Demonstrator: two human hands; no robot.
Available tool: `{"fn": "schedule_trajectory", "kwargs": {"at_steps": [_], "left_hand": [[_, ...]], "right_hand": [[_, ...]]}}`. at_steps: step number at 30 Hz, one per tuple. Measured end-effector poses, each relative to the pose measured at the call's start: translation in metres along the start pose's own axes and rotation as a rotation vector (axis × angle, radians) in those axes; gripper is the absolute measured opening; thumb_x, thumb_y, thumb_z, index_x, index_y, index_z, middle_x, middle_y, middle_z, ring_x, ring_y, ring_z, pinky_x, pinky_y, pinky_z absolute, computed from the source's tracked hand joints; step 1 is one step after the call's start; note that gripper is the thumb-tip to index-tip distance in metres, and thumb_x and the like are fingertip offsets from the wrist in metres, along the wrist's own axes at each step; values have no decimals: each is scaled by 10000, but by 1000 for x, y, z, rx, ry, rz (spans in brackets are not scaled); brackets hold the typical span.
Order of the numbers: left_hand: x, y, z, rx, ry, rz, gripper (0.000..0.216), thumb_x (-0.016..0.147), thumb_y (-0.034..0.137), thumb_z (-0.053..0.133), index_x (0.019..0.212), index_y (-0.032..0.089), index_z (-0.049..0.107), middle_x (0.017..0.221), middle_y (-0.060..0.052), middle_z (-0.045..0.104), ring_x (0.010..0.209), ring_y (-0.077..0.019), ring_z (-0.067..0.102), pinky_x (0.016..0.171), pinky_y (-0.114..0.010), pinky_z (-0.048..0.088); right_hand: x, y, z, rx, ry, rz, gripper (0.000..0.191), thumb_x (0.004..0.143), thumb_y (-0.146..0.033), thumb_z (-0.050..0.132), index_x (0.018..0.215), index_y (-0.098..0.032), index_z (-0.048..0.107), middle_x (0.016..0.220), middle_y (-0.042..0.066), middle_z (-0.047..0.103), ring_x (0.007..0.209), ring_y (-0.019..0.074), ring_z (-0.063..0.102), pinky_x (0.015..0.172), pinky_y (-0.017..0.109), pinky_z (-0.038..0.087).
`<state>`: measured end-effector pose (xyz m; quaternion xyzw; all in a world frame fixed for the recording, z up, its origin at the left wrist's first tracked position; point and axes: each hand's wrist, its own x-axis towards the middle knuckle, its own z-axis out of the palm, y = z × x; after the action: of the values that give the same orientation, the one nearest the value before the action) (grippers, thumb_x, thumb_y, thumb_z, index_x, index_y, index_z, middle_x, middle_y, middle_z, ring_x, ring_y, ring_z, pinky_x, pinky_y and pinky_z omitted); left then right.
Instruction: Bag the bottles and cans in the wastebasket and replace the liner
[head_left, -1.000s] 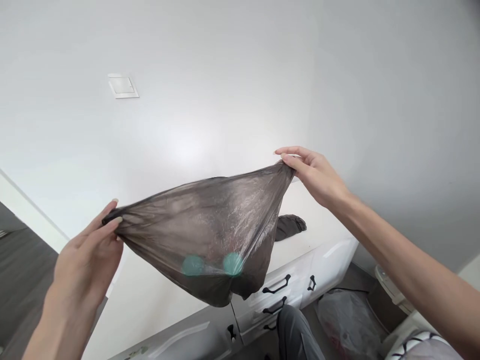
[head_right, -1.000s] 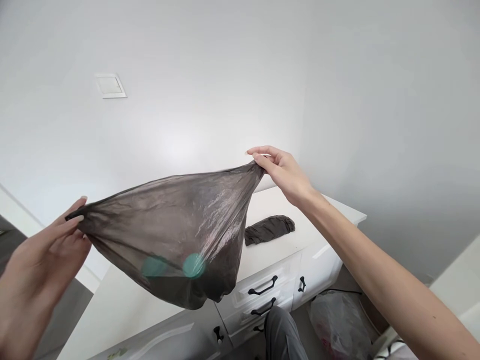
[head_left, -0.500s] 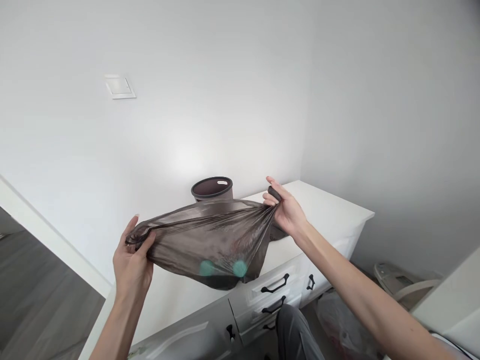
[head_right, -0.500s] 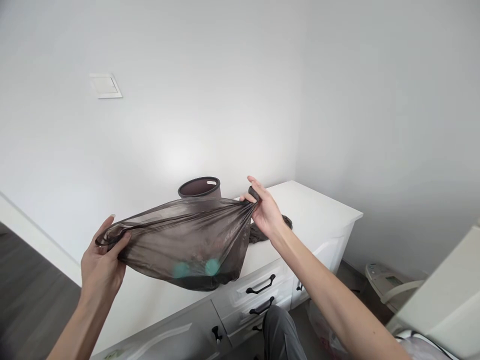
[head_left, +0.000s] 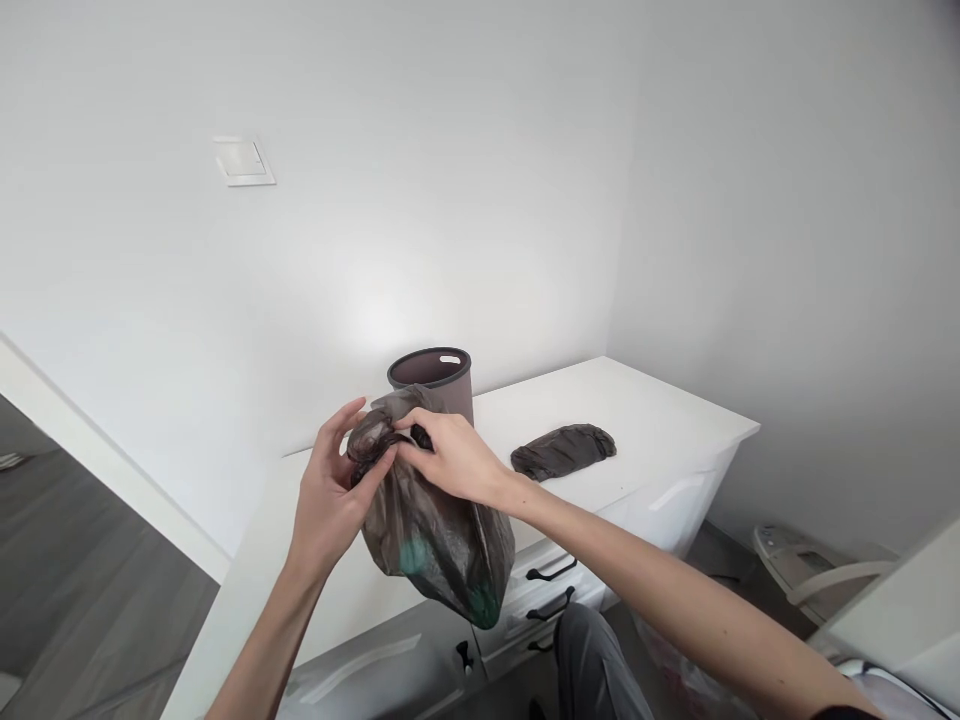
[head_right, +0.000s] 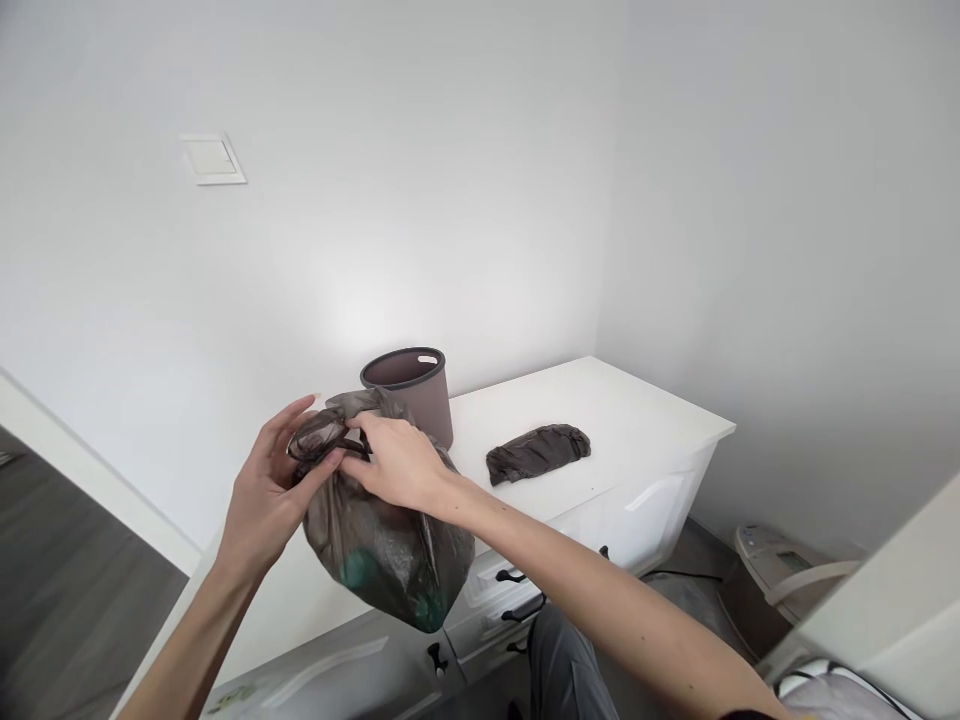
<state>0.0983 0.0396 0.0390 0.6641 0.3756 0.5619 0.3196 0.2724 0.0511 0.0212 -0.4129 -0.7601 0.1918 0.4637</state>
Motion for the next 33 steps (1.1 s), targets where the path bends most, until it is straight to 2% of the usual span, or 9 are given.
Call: {"fn": "schedule_trajectory", "kwargs": {"at_steps": [2, 9, 13, 16, 20, 23, 25, 28, 33], "left_hand": [[-3, -11, -5, -12, 12, 1, 753, 698, 307, 901, 1399, 316, 626, 1377, -105, 625, 1109, -251, 705, 812, -265, 616], [-4, -47, -15, -47, 130, -118, 939, 663, 443, 932, 1484, 351, 486, 1536, -112, 508, 1321, -298, 602, 934, -341, 597], [3, -56, -8, -75, -49, -322, 795, 649, 734, 839, 1222, 205, 687, 1158, -150, 742, 1133, -360, 698, 815, -376, 612], [5, -53, 4, -75, -103, -456, 762, 664, 825, 760, 1034, 159, 745, 844, -119, 766, 849, -344, 746, 628, -358, 583], [2, -50, 14, -138, 122, -458, 584, 821, 726, 711, 1030, 182, 759, 892, -93, 781, 870, -276, 747, 673, -305, 583], [2, -50, 12, -497, 217, -385, 440, 949, 640, 618, 1082, 237, 733, 1058, -66, 772, 1003, -217, 731, 840, -290, 599], [3, -46, 11, -758, 270, -334, 297, 1012, 508, 595, 945, 232, 683, 869, -16, 723, 841, -150, 713, 849, -270, 596], [7, -30, 17, -1004, 318, -325, 304, 1053, 249, 546, 755, 199, 515, 578, 77, 431, 492, -57, 478, 656, -182, 541], [16, 3, 47, -1015, 257, -349, 311, 1020, 116, 501, 727, 192, 432, 595, 88, 263, 431, -44, 291, 416, -176, 313]], "right_hand": [[1, -3, -4, -18, 52, 41, 135, 997, -306, 623, 1075, -251, 720, 1124, 42, 785, 1006, 248, 713, 894, 363, 490], [-12, -7, -21, 132, 87, 29, 177, 1009, -354, 605, 936, -223, 700, 904, -13, 757, 702, 151, 620, 691, 270, 429], [-11, -7, -17, 214, 75, 23, 206, 1008, -385, 590, 954, -224, 706, 912, -16, 741, 743, 143, 623, 728, 268, 453], [-11, -8, -17, 328, 32, 11, 159, 957, -379, 645, 1008, -237, 695, 1046, 10, 734, 934, 171, 658, 829, 288, 491], [-24, -7, -37, 619, 216, 172, 291, 816, -423, 778, 1021, -268, 644, 995, 2, 668, 891, 167, 634, 751, 293, 521], [-42, 7, -57, 853, 475, 301, 354, 736, -412, 842, 975, -277, 619, 762, -52, 536, 657, 122, 514, 597, 266, 469], [-56, 25, -66, 988, 650, 335, 399, 681, -365, 887, 951, -273, 608, 674, -81, 430, 581, 104, 415, 535, 252, 419], [-76, 55, -68, 1127, 802, 364, 439, 638, -281, 925, 944, -257, 611, 639, -100, 354, 559, 94, 363, 521, 246, 413], [-101, 86, -60, 1152, 862, 405, 496, 654, -276, 951, 1006, -246, 603, 681, -90, 490, 612, 95, 494, 640, 249, 507]]}}
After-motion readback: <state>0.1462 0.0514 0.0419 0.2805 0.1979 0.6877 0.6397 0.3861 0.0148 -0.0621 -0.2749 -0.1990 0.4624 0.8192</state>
